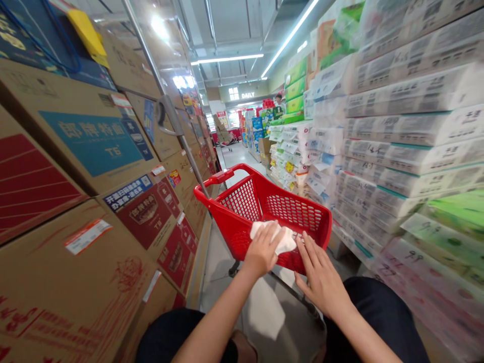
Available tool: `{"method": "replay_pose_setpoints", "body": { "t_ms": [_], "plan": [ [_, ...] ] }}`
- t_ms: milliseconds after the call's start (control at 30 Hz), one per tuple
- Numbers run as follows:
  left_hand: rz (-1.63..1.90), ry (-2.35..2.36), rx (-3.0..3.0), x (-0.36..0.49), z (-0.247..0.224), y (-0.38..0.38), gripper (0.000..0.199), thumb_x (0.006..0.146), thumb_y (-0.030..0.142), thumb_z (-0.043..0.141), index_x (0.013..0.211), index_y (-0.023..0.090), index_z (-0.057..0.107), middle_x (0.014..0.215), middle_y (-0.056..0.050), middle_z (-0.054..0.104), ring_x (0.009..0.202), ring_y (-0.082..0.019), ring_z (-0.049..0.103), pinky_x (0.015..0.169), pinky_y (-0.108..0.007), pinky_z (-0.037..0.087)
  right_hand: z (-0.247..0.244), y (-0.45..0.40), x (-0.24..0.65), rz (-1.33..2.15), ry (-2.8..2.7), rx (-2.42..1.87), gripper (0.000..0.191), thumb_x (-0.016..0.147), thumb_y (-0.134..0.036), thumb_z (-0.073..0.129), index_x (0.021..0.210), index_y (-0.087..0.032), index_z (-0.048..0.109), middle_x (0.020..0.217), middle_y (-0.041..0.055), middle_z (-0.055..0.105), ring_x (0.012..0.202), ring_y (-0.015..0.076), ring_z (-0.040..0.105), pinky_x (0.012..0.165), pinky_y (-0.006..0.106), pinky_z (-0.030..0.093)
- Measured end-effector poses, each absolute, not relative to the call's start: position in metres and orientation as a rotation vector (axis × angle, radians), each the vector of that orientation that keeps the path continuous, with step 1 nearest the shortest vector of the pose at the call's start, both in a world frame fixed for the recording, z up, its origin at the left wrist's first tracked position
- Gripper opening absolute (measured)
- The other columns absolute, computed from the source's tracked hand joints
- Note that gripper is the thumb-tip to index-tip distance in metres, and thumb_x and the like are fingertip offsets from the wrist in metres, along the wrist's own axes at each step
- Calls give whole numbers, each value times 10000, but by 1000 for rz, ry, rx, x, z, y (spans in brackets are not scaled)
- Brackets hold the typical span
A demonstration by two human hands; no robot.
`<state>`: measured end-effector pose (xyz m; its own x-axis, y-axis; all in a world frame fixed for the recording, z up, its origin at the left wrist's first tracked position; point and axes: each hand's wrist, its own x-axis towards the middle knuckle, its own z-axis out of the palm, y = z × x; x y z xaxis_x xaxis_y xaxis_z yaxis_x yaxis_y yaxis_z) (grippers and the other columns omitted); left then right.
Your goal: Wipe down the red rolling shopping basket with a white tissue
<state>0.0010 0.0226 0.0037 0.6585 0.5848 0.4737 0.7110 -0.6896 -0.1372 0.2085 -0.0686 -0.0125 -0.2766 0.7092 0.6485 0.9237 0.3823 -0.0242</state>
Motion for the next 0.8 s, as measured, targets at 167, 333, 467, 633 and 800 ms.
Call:
{"method": "replay_pose_setpoints", "body": {
  "t_ms": [167, 333, 467, 633, 800],
  "plan": [
    [-726, -1456, -2270, -12, 1, 39, 678, 891, 73, 461, 1565, 97, 394, 1681, -157, 280, 1585, -289, 188, 1302, -512, 177, -14, -70, 193, -506, -2047, -1429, 914, 921, -323, 551, 1653, -82, 59, 1716, 193, 115, 1555, 397, 226, 1207, 575, 346],
    [-717, -1209, -2460, 22, -13, 1, 737, 904, 75, 410, 1626, 152, 285, 1709, -70, 220, 1597, -237, 133, 1313, -486, 167, -19, -69, 183, -543, -2078, -1400, 928, 912, -328, 548, 1644, -40, 56, 1706, 217, 122, 1556, 387, 228, 1212, 554, 346],
    [-664, -1093, -2575, 2, -4, 8, 793, 873, 81, 435, 1638, 189, 254, 1722, -38, 159, 1600, -214, 112, 1306, -457, 185, -17, -73, 188, -543, -2123, -1390, 886, 925, -309, 530, 1647, -57, 81, 1706, 207, 137, 1543, 356, 284, 1199, 509, 378],
    [-651, -1173, -2545, -21, 4, 35, 824, 825, 59, 464, 1620, 175, 282, 1728, -51, 116, 1605, -214, 65, 1299, -487, 199, -13, -80, 181, -538, -2100, -1401, 903, 918, -305, 541, 1650, -67, 69, 1702, 208, 150, 1498, 368, 373, 1176, 505, 404],
    [-656, -1228, -2564, -21, 8, 33, 847, 805, 70, 477, 1619, 191, 275, 1729, -57, 113, 1605, -211, 60, 1293, -512, 204, -13, -88, 157, -549, -2071, -1411, 926, 911, -302, 554, 1649, -61, 49, 1695, 222, 178, 1494, 383, 376, 1174, 518, 404]
  ]
}}
